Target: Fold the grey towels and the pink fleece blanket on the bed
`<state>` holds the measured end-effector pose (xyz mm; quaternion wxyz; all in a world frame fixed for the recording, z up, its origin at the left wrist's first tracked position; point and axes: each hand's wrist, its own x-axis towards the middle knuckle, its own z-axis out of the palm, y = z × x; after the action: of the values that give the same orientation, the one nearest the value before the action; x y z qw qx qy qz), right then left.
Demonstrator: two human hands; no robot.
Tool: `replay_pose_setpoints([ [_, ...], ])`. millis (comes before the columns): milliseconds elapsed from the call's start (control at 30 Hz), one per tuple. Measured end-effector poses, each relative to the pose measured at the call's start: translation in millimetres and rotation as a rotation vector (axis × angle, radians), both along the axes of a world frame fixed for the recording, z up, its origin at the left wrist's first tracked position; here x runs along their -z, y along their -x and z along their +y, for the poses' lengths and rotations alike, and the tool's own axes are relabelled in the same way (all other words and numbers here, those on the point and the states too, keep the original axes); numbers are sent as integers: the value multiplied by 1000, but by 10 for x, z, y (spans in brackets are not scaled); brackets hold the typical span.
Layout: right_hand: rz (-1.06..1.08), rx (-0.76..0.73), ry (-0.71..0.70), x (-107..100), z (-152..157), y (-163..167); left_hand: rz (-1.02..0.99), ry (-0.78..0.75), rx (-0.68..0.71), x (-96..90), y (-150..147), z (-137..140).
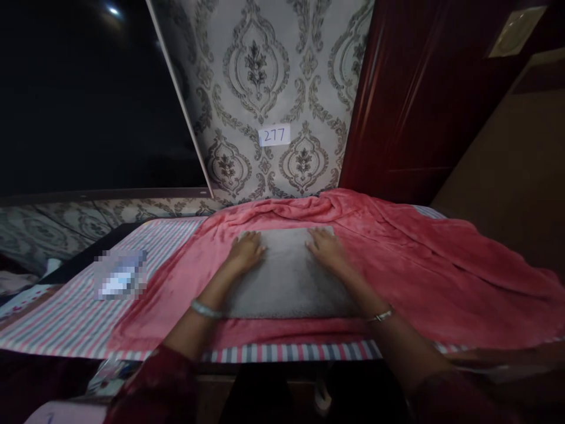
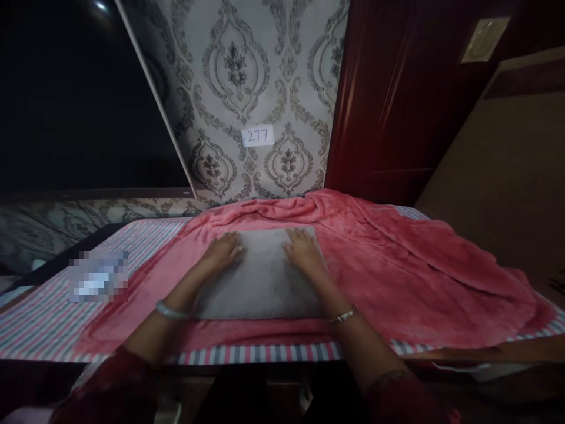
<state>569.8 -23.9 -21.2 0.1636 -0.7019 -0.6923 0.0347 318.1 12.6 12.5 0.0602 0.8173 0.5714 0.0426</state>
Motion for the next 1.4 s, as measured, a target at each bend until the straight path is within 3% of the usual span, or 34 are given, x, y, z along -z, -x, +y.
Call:
replay_pose_setpoints([
  [67,5,47,-9,-72,173,38,3,15,-3,-25,-186,258],
  [167,-37,70,54,23,307,47,6,-1,-37,112,-300,501],
  [367,-72,60,69,379,358,-63,2,-45,-149,464,-174,630],
  [600,-75,56,59,340,350,-77,-4,-10,-220,467,-137,740],
  [767,-63,56,52,344,339,-98,6,-156,-195,424,-197,646],
  [867,-45,58,54,365,352,-113,-5,-237,-78,334,-326,473],
  [967,-37,57,49,377,361,-119,-8,-161,130,328,-536,205],
  [1067,-42,51,40,370,356,-116,37,-83,268,441,-717,-59],
  [1233,-47,53,37,340,337,-100,95,-79,184,540,-683,-170],
  [1400,-44,62,43,347,325,-97,143,-64,7,479,-198,-67],
])
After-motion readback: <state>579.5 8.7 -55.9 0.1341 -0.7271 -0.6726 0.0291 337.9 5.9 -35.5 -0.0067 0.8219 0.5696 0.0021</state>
